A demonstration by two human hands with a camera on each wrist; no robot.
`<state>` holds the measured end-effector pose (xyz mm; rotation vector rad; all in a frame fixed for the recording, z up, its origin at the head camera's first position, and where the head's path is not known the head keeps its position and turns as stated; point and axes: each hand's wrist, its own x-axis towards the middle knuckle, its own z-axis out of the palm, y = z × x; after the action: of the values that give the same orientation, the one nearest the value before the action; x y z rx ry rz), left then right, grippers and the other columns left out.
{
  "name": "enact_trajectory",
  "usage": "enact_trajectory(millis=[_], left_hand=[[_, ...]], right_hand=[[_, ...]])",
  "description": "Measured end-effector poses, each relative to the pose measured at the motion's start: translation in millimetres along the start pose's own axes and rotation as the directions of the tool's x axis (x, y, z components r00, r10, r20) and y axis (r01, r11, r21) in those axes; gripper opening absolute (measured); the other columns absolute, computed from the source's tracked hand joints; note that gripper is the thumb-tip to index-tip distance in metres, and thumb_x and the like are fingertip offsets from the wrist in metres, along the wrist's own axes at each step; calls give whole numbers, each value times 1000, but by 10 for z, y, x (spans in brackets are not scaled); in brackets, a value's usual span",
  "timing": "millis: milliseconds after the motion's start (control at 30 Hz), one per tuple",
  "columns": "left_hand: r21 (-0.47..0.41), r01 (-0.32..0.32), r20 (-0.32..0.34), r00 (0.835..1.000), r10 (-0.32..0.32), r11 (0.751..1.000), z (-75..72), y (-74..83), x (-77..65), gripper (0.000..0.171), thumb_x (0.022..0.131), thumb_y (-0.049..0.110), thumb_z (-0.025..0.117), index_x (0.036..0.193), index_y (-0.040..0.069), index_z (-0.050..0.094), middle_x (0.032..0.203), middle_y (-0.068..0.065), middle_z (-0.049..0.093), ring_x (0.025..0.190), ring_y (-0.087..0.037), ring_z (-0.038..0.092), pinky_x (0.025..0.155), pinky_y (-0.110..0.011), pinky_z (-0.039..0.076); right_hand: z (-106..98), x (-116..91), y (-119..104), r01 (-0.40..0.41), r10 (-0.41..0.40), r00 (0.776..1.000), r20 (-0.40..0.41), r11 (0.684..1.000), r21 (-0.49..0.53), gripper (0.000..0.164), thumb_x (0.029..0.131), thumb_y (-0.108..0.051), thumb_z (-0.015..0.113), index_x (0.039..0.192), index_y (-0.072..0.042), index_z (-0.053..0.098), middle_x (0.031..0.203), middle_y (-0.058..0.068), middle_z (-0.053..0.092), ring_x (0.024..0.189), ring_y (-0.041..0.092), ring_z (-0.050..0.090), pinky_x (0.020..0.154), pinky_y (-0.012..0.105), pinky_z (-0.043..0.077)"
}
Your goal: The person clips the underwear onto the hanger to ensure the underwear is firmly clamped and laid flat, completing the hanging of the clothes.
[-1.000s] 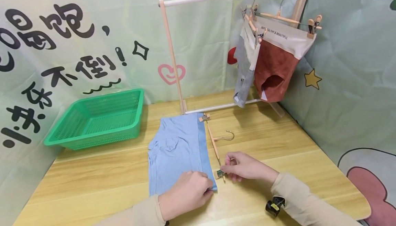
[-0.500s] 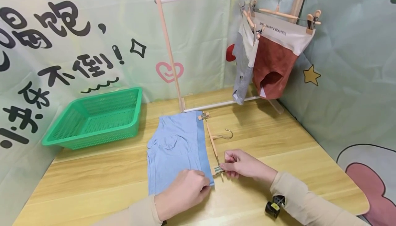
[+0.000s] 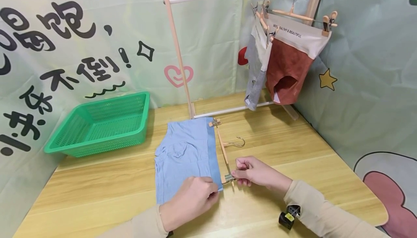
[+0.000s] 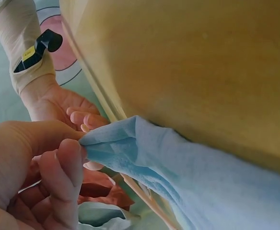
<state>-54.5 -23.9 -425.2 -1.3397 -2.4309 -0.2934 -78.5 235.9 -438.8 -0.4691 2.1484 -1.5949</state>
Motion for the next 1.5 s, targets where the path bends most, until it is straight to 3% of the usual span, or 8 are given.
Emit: enact_trajectory(millis=[267, 633, 967, 1167, 1367, 1500], left_hand=[[1, -29, -36, 999, 29, 1000, -11, -9, -10, 22, 85, 13, 85, 70, 21, 70, 68, 12, 64, 53, -1, 55, 46, -12, 41], [56, -69, 33, 997, 67, 996, -25, 21, -21, 16, 89, 22, 85, 77, 23, 74, 75, 12, 68, 57, -4, 64, 48, -13, 44], [107, -99, 7, 995, 99, 989, -28, 43, -36, 17, 91, 24, 84, 78, 23, 73, 75, 13, 67, 54, -4, 63, 45, -15, 41], [111, -96, -16, 995, 98, 989, -24, 38, -24, 8, 90, 24, 85, 85, 22, 79, 77, 11, 69, 54, -3, 60, 47, -12, 39], [121, -98, -38, 994, 103, 988, 10, 24, 1, 15, 90, 24, 85, 79, 21, 74, 73, 12, 64, 50, -1, 52, 44, -11, 32], [140, -69, -39, 996, 75, 988, 31, 13, -1, 17, 87, 27, 86, 81, 21, 72, 75, 12, 62, 50, -2, 51, 43, -13, 32]], right_hand=[[1, 0, -13, -1, 1, 1000, 13, 1000, 6, 48, 105, -11, 64, 83, 7, 25, 70, 0, 62, 59, 5, 54, 53, 18, 41], [28, -2, -31, -12, 12, 1000, 14, 1000, -10, 49, 105, -12, 64, 84, 9, 24, 71, 1, 59, 59, 6, 52, 53, 18, 40], [55, 1, -42, -18, 18, 1000, 6, 1000, -25, 49, 104, -12, 64, 84, 11, 26, 71, 1, 60, 59, 6, 52, 53, 17, 40], [67, 6, -41, -18, 18, 1000, 13, 1000, 1, 48, 104, -10, 63, 84, 11, 25, 71, 0, 60, 58, 5, 51, 52, 17, 39], [86, 16, -59, -15, 14, 999, 29, 999, 31, 46, 103, -10, 63, 82, 7, 25, 69, -1, 60, 58, 5, 52, 52, 17, 38], [83, 20, -57, -18, 17, 999, 33, 1000, 22, 47, 104, -9, 63, 83, 10, 25, 70, -2, 60, 58, 5, 52, 52, 16, 39]])
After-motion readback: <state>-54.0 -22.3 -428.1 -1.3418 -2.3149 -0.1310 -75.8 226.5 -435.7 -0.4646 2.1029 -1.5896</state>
